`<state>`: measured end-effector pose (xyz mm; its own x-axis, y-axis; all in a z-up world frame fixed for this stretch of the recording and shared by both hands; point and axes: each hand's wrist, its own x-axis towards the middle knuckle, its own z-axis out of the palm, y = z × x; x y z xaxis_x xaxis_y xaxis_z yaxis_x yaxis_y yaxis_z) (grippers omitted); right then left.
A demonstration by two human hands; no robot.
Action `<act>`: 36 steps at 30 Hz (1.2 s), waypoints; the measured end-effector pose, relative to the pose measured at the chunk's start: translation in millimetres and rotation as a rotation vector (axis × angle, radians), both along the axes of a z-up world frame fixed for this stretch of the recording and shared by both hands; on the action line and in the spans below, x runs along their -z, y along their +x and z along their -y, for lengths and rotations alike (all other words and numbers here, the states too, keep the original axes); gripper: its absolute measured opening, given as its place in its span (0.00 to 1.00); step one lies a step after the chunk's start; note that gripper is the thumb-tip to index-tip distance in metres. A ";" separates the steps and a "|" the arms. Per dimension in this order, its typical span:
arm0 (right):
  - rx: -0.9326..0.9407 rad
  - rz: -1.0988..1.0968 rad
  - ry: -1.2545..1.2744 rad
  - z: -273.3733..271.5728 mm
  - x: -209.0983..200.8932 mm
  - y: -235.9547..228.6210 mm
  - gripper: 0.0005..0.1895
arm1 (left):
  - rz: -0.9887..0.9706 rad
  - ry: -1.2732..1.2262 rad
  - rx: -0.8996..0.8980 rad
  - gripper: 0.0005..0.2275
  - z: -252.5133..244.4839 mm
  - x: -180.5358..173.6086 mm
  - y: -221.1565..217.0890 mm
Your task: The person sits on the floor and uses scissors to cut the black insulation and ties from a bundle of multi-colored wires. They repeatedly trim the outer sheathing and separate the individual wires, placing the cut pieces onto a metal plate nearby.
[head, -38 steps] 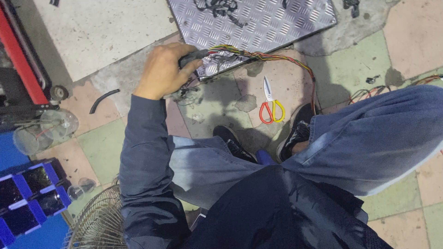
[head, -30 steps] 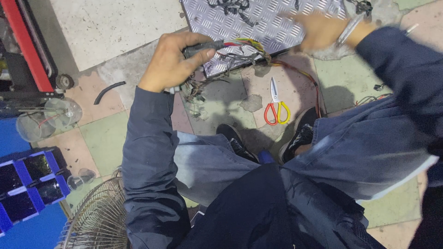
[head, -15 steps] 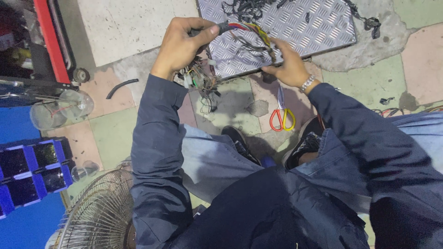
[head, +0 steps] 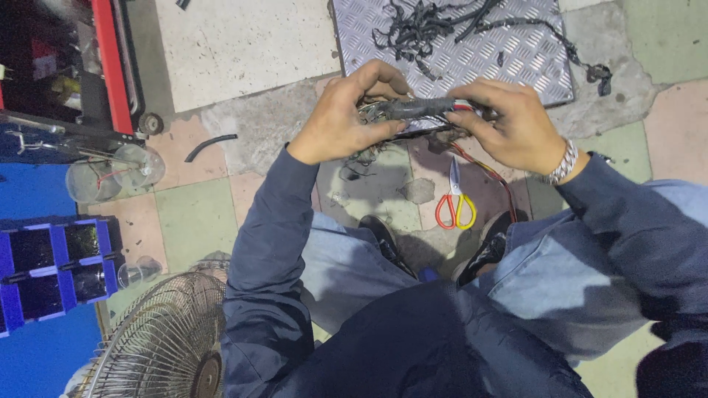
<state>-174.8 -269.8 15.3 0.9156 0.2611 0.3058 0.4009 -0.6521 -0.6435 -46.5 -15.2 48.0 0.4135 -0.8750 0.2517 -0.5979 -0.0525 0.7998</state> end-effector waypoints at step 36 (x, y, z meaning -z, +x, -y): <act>0.275 -0.021 0.211 -24.4 3.8 2.5 0.11 | 0.873 -0.169 -0.527 0.04 44.9 66.7 -33.9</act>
